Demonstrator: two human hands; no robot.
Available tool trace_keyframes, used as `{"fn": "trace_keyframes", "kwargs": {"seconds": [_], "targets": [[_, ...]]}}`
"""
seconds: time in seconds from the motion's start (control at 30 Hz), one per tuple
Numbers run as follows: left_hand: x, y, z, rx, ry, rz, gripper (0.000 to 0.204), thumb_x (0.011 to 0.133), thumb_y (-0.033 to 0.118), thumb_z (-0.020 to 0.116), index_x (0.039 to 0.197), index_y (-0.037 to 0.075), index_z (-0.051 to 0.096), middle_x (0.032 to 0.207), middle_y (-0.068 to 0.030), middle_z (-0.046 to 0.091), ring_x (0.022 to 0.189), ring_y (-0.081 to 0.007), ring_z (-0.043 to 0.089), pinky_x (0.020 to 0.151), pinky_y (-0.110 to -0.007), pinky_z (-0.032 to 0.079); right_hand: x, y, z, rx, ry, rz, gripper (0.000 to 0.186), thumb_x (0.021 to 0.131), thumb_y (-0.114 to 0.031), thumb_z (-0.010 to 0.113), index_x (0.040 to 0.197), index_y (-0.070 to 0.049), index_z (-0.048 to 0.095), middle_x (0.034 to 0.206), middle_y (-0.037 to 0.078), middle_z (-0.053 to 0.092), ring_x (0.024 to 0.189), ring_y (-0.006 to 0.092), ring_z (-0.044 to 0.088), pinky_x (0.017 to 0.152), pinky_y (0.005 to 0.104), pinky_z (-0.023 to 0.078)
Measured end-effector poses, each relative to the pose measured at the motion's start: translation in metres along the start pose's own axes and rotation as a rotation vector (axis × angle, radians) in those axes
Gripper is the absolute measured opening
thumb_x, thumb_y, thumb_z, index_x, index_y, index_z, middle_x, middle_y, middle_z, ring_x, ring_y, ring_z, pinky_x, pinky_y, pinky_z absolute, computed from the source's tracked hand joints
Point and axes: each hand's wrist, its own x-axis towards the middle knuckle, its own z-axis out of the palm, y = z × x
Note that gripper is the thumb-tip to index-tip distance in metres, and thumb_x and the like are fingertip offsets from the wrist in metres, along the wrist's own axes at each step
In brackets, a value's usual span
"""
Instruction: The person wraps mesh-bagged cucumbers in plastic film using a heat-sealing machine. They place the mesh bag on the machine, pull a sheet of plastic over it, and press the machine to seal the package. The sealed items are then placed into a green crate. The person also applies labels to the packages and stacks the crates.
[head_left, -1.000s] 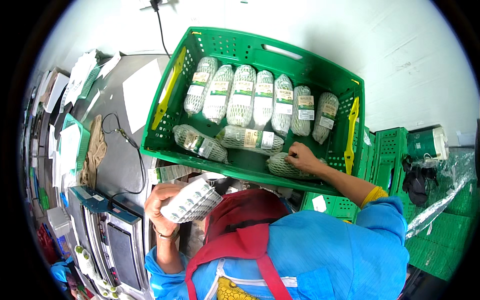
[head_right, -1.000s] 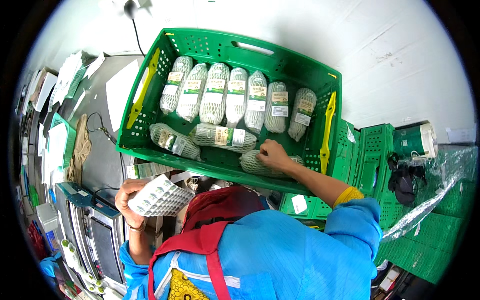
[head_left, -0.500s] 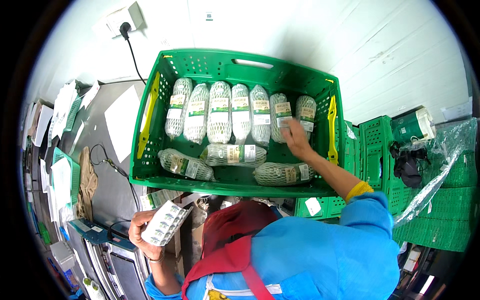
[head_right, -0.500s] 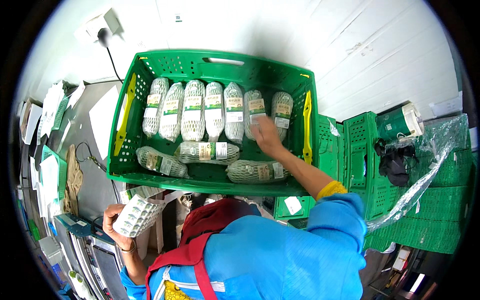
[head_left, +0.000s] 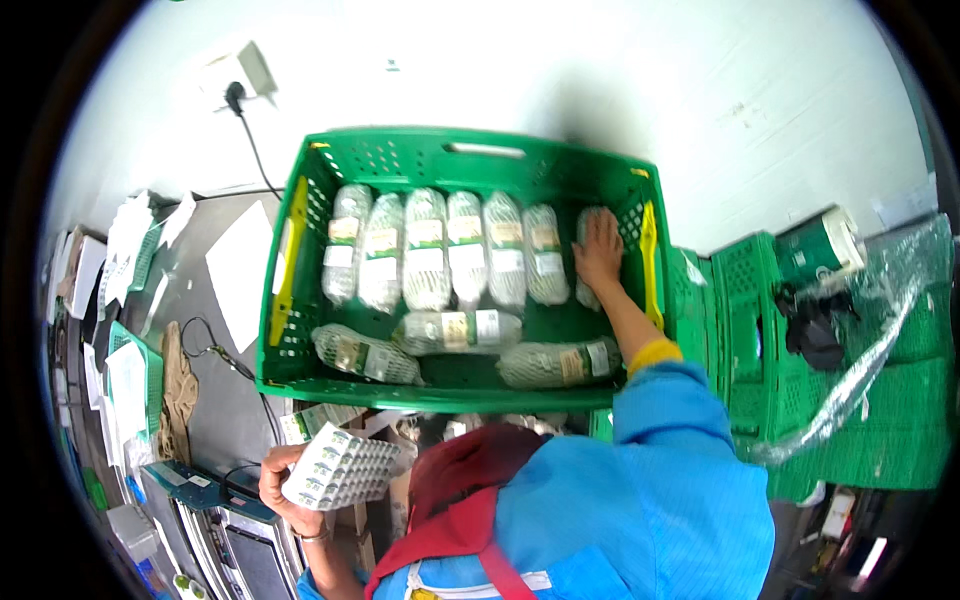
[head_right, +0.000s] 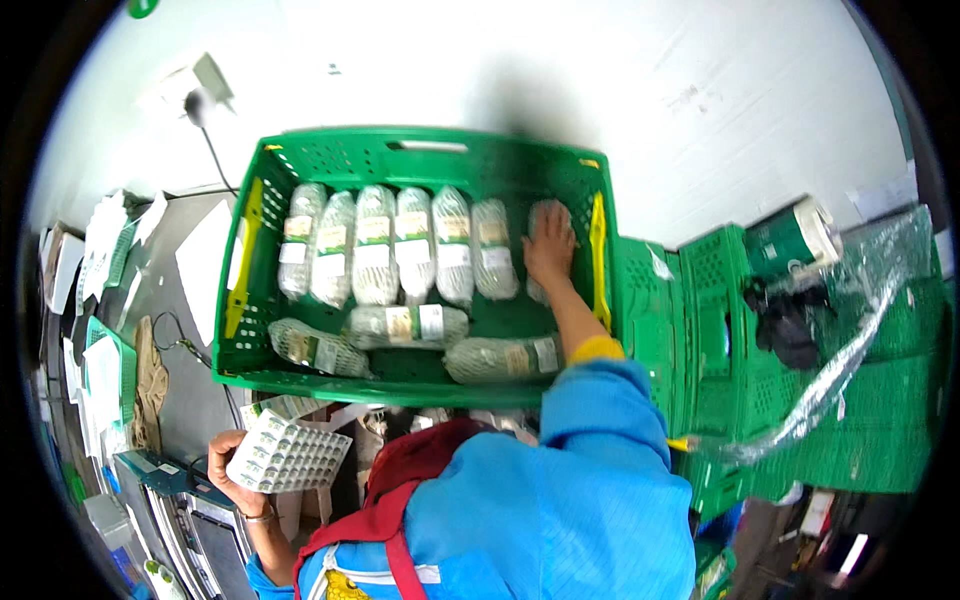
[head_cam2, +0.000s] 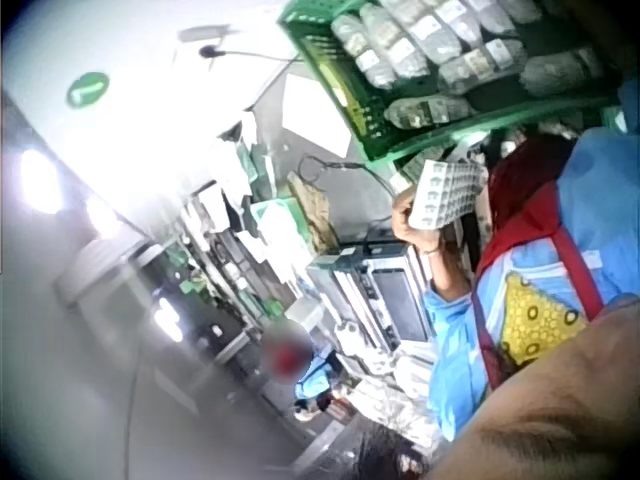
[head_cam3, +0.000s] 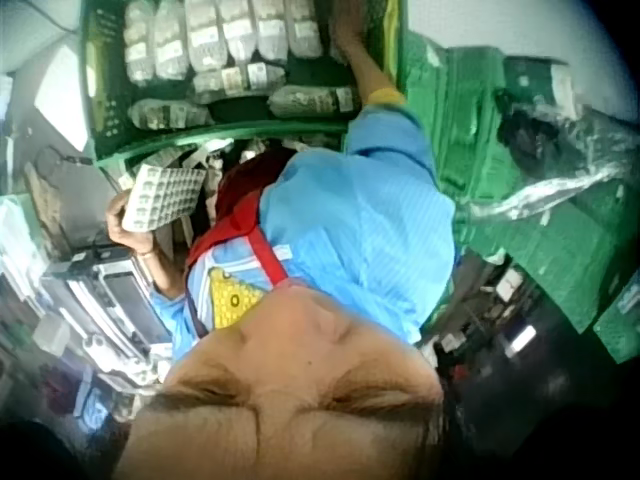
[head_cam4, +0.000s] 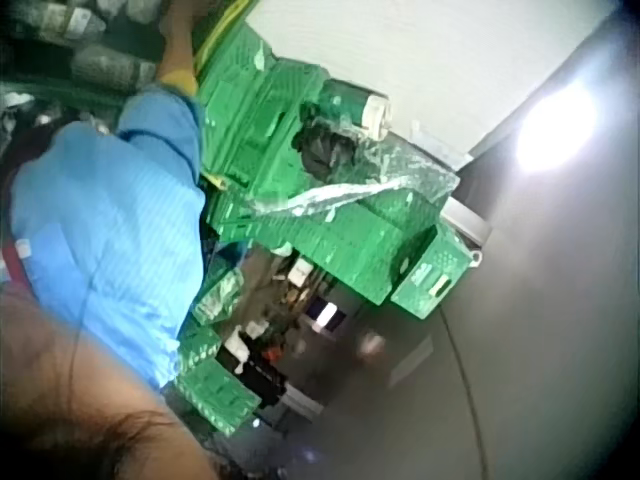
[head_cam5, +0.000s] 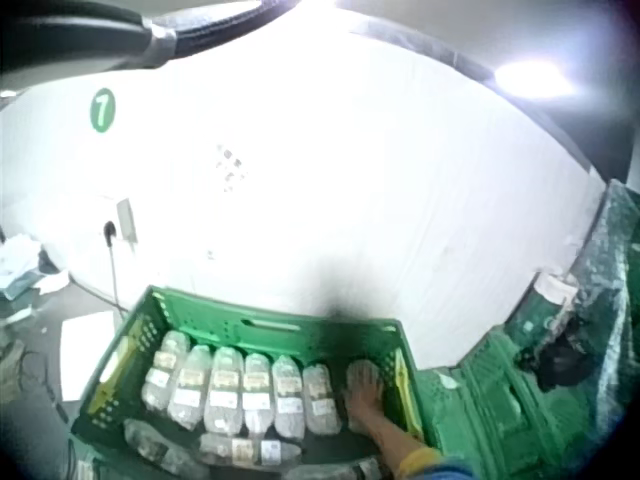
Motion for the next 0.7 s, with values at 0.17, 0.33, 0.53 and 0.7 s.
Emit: {"fn": "trace_keyframes", "kwargs": {"seconds": [0.17, 0.33, 0.53, 0.7], "targets": [[-0.006, -0.009, -0.018, -0.014, 0.081, -0.034, 0.024, 0.070, 0.016, 0.069, 0.081, 0.001, 0.054, 0.077, -0.0053, 0.057, 0.068, -0.0105, 0.051, 0.065, -0.023, 0.040, 0.012, -0.031, -0.026, 0.160, 0.196, -0.061, 0.055, 0.092, -0.038, 0.038, 0.135, -0.005, 0.033, 0.144, 0.014, 0.026, 0.133, 0.0305, 0.021, 0.102, 0.0544, 0.017], [0.000, -0.009, -0.026, 0.031, 0.130, -0.030, 0.028, 0.068, 0.018, 0.071, 0.082, 0.000, 0.053, 0.077, -0.0056, 0.057, 0.068, -0.0102, 0.051, 0.064, -0.023, 0.040, -0.026, -0.115, 0.006, 0.231, -0.162, -0.556, 0.057, 0.090, -0.039, 0.043, 0.135, -0.006, 0.031, 0.143, 0.018, 0.024, 0.134, 0.0316, 0.019, 0.105, 0.0512, 0.015], [-0.020, -0.015, -0.055, 0.078, 0.197, -0.041, 0.023, 0.071, 0.015, 0.068, 0.081, 0.001, 0.053, 0.076, -0.0051, 0.058, 0.069, -0.0101, 0.052, 0.065, -0.023, 0.040, -0.020, -0.158, -0.007, 0.242, -0.103, -0.452, 0.058, 0.090, -0.038, 0.043, 0.136, -0.006, 0.030, 0.144, 0.018, 0.023, 0.135, 0.0320, 0.016, 0.104, 0.0535, 0.013], [-0.018, -0.012, -0.055, 0.081, 0.294, -0.120, 0.020, 0.070, 0.008, 0.069, 0.081, 0.001, 0.054, 0.076, -0.0034, 0.057, 0.066, -0.0084, 0.050, 0.062, -0.022, 0.040, -0.020, -0.233, 0.014, 0.210, -0.044, -0.651, 0.061, 0.087, -0.042, 0.046, 0.138, -0.013, 0.031, 0.146, 0.015, 0.018, 0.136, 0.0325, 0.013, 0.106, 0.0518, 0.010]]}}
